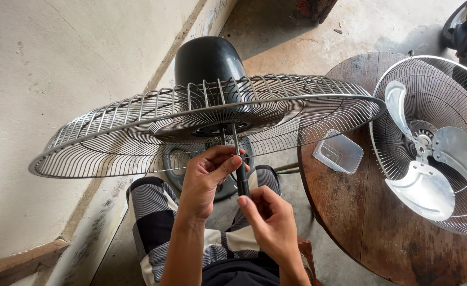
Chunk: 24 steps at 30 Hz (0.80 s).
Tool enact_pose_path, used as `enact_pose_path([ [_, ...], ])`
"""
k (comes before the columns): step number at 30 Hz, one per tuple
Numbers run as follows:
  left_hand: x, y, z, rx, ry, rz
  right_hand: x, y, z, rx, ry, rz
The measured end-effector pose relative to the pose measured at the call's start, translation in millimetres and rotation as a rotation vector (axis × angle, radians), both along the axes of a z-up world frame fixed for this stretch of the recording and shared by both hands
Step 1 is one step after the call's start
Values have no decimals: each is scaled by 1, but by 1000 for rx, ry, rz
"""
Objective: The person attaches the front wire cage to an electric fan stand and secures it using a screwdriver. They tighten the central screw and then work on additional fasteners at the base of the cage.
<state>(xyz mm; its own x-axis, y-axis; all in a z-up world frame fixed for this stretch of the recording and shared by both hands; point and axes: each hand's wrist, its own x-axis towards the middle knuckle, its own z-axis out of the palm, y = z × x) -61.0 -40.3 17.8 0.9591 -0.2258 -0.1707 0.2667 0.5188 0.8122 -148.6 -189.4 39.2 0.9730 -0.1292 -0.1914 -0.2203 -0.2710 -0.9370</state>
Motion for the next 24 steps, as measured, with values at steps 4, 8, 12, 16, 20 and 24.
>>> enact_pose_path([
  [4,0,-3,1,-3,-7,22,0,2,3,-62,0,19],
  [8,2,0,2,74,-5,-38,-1,3,0,50,10,27],
  [12,2,6,1,-67,15,-154,0,2,-10,334,120,-16],
  [16,2,7,-2,-101,-55,-185,2,-2,-13,599,167,18],
  [20,2,4,-4,-121,-45,-152,4,-4,-8,604,207,27],
  [24,0,-1,-1,-57,-67,-98,5,-8,3,449,353,-49],
])
